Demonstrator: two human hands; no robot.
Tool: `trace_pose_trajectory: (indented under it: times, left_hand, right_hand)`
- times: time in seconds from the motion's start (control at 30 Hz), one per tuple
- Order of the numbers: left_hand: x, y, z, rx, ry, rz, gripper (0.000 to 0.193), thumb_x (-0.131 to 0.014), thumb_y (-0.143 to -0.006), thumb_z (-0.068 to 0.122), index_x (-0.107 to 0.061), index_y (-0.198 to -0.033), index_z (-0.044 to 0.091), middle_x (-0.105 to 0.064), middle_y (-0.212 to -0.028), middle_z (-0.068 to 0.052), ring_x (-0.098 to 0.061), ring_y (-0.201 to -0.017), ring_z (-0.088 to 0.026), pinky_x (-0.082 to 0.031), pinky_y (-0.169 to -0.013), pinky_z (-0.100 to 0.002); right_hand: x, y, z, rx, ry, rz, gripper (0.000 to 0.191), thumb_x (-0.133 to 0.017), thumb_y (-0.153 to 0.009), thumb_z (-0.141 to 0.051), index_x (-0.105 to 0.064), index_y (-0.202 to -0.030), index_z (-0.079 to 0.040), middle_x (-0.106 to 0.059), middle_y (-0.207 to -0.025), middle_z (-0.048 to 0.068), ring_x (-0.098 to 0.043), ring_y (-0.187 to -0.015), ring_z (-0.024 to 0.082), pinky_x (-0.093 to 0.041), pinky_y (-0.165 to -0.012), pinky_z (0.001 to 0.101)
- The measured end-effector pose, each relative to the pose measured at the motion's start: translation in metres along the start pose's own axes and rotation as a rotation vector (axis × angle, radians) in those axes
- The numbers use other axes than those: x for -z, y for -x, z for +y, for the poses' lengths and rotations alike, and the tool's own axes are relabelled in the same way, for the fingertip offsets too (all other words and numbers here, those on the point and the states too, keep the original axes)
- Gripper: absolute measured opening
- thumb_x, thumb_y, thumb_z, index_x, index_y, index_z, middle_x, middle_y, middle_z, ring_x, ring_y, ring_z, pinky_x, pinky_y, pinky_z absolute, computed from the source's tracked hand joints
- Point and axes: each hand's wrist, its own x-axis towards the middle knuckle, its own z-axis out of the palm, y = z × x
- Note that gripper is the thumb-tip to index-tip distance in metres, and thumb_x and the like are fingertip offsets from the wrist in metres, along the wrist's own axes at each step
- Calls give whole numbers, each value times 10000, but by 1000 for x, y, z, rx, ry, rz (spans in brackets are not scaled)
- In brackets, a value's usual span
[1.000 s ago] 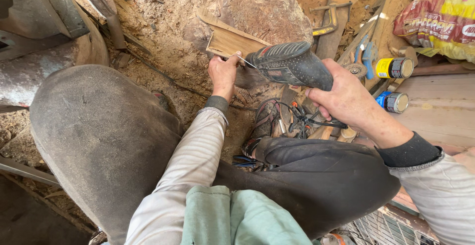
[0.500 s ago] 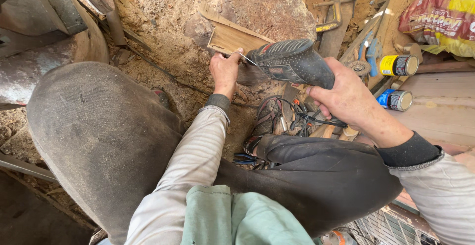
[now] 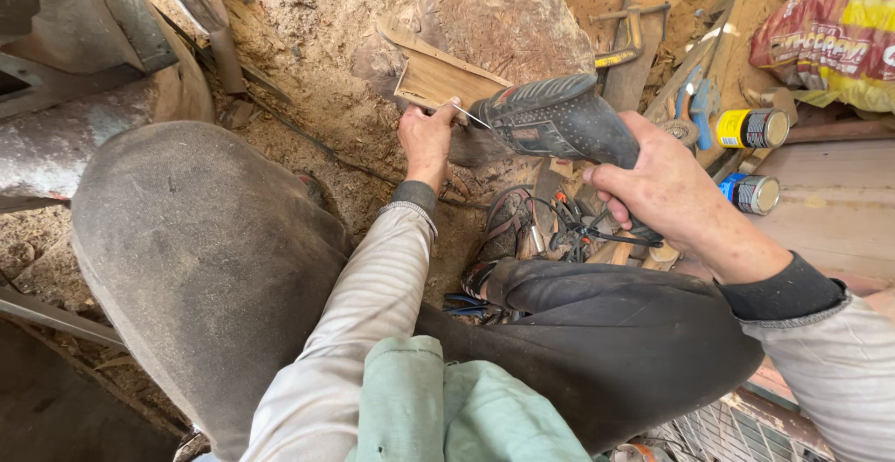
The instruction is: The person uses a power drill to drive screws into a curved wooden piece, then manually inserts a metal wire through pre-drilled holes to secure the assembly. The person flips the piece and continues drilling and inserting the wire.
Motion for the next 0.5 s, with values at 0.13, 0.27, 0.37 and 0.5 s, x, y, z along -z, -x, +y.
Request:
trace_pose_trajectory:
  times: [0.13,0.27,0.37,0.5]
  left_hand:
    - [0,1,1,-33,-1,22,294,-807,-810,243,-711,-950,4,-768,-936,-128,-712,-836,-207,-532,-833,-347]
    - [-2,-1,0,18,12,11,286,-813,-809,243,-716,-921,-2,-769,-917,-137,-710,-821,-225,-545,-810,-366]
    - [-3,-4,-1,-51,-2,26,289,-816,-802,246,-722,-926,3,-771,-901,-130,-715,-811,-218,-543,-808,-359]
    - [-2,-3,-3,-9,-39,13,302,-816,-812,264,-714,-918,0,-758,-893,-122,-705,-795,-213,-534,-797,-353]
  right_hand:
    - [3,0,0,-6,36,13,338,-650,-833,-30,-564,-1158,1,-560,-672,46,-505,-462,131,-414,-408,308]
    - [2,-6,3,-5,14,-5,347,-650,-837,-26,-540,-1164,3,-564,-672,45,-512,-458,129,-430,-401,310]
    - [-1,-13,5,3,1,-9,365,-643,-833,-23,-530,-1179,-9,-565,-666,45,-516,-454,123,-439,-395,308]
    - [-5,-13,7,-16,66,9,364,-650,-833,-28,-536,-1178,-11,-573,-669,43,-520,-459,121,-443,-399,306]
